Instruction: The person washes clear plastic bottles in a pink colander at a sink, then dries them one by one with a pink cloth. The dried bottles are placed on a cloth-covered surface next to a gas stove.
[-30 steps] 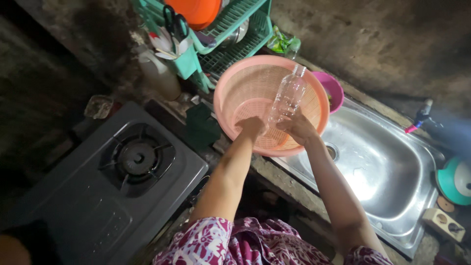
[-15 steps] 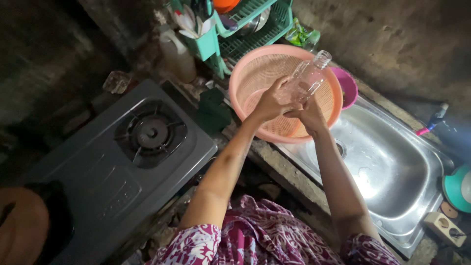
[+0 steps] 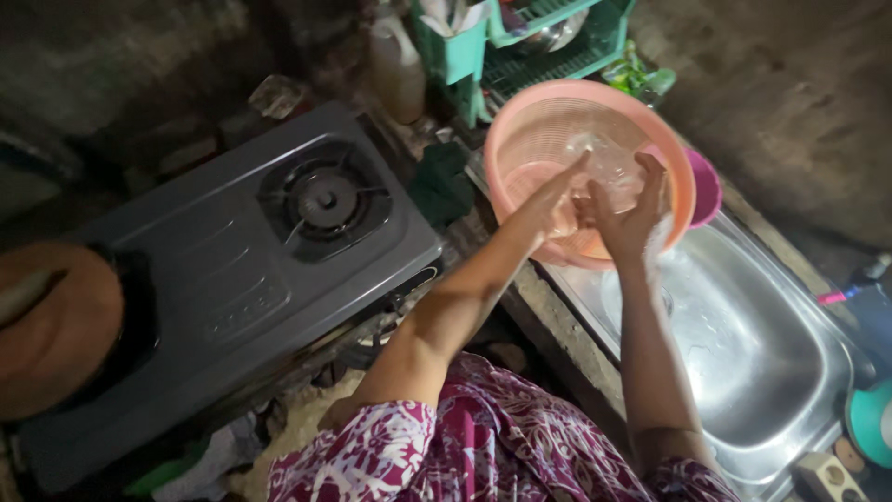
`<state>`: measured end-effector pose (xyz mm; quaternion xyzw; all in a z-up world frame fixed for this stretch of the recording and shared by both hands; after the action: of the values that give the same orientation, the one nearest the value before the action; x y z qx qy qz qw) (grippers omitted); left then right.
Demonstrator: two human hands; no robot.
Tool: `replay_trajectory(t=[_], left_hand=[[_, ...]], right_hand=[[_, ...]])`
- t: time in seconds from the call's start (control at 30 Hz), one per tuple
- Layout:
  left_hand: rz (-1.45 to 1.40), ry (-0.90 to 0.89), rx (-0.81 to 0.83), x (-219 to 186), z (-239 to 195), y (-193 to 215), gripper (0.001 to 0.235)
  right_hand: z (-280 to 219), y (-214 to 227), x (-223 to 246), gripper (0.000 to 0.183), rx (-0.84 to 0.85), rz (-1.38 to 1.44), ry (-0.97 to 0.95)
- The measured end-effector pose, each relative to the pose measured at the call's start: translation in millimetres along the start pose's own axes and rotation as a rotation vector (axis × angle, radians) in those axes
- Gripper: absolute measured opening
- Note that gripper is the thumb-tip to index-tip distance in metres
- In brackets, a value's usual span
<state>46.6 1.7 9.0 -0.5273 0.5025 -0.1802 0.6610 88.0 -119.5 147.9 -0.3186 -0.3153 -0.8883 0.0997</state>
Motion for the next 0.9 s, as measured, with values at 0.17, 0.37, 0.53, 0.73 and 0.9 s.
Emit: replay_trajectory(t=[0.17,0.37,0.53,0.73,0.9], left_hand=[[0.032,0.145,-0.300,11.7,-12.6,-13.6,0.114],[0.011,0.096,-0.316,8.1,0.8,-3.3,0.112],[-0.001,0.092,-0.260,0.0,0.0,-13.9,0.113],[0.245,-0.169,-0.064,-27.7,-6.9,-18.4,0.116],[0.495,-0.528,-0.161,-50.1,-29.7,-7.3,0.110]], right_hand=[[25.9,14.5,4.9,0.050,0.047,-0.163,0.103],[40.0,14.3,2.2,0.052,0.073,-0.288,0.218],[31.7,11.9,-4.9,0.054,0.056,-0.207,0.138],[-9.0,-2.9,-30.0,0.068,0.212,0.364,-0.232],[-30.7,-20.0,-31.1,0.088,0.325,0.406,-0.364]])
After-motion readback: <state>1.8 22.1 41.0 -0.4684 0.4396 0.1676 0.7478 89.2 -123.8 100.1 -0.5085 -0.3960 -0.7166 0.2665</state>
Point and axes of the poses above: each hand's wrist, its own z-axis towards the middle knuckle, its own y-axis out of the back of the hand, x = y × z, the point moved 4 cm from there along z, towards the middle knuckle, and after that the axes turned 11 degrees about -y, right-handed, at the moved point
